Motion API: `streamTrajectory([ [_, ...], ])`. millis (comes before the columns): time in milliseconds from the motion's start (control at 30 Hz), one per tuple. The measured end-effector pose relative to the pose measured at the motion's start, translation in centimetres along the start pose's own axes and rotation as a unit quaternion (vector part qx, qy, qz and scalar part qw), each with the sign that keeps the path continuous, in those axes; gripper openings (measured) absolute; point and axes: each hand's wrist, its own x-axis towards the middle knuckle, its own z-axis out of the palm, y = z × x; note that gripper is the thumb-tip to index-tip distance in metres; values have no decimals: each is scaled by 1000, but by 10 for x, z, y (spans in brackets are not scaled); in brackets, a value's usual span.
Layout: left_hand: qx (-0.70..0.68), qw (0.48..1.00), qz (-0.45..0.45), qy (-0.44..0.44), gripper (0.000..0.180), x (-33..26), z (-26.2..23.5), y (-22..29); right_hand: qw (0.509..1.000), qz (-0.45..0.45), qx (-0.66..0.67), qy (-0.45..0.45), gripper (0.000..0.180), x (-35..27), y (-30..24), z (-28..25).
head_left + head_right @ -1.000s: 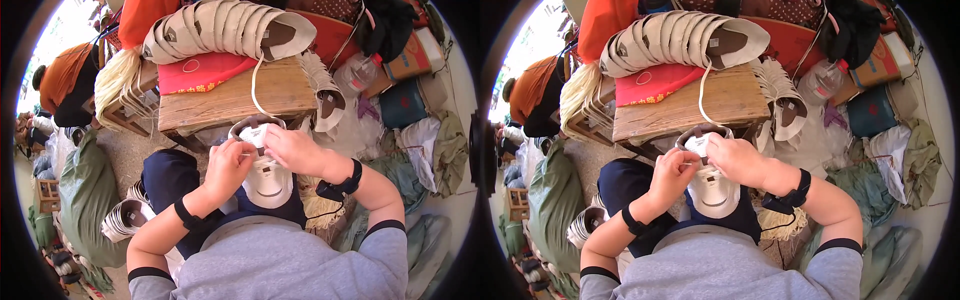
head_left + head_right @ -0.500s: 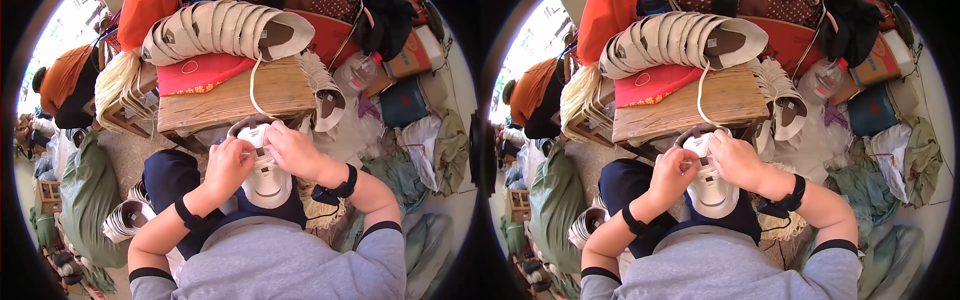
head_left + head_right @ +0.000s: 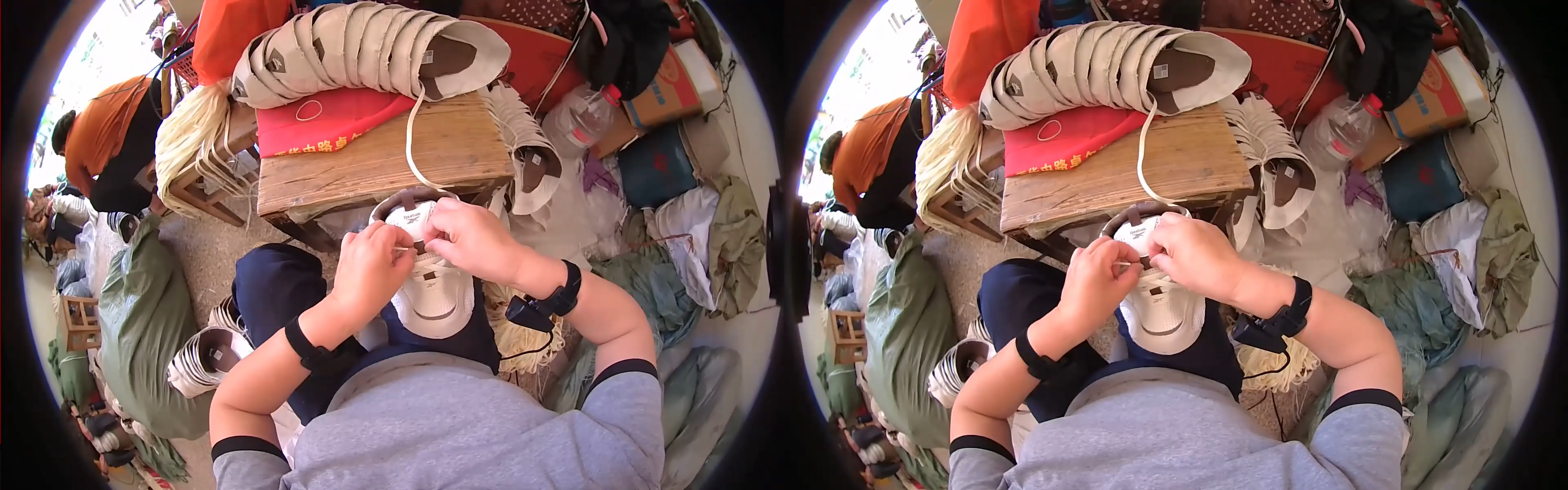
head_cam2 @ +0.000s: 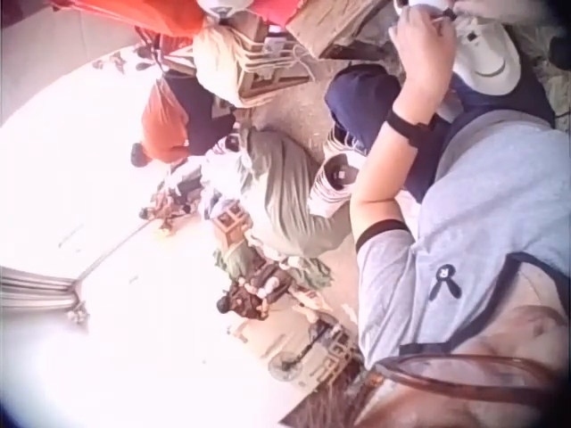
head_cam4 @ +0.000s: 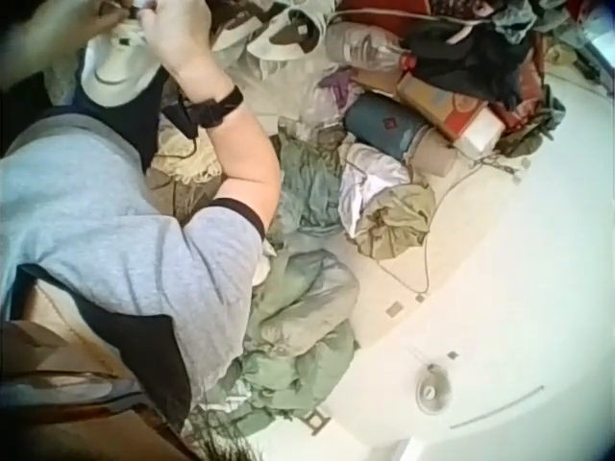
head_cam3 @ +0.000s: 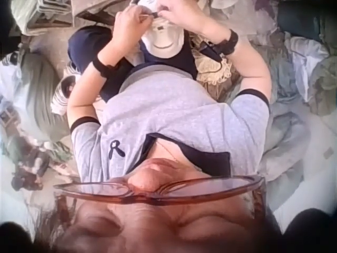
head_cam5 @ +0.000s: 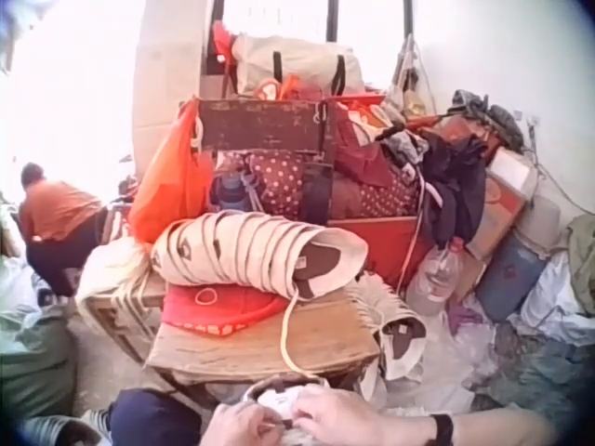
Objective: The recorder is lacing white athletic shoes in a shoe manufacturing environment.
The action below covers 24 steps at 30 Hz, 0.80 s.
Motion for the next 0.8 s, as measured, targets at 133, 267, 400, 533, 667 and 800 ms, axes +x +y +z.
streamTrajectory([
  [133,23,999,35,-3,11,4,-4,-2,1000,-12,13,5,13,0,3,0],
  [267,-57,997,-42,26,11,4,-22,-6,999,-20,34,25,15,-1,-16,-7],
  [400,-161,975,-147,-35,10,4,-36,-8,989,-116,-91,20,17,5,-14,7],
  [533,-406,884,-230,-25,10,-4,-32,-10,983,-158,-80,37,11,19,-14,12],
  [667,-509,835,-204,-36,28,-20,-28,-33,977,-189,58,79,8,42,-57,-7],
  [800,-432,885,-167,-37,37,-16,-27,-10,952,-207,156,161,6,52,-81,-25],
])
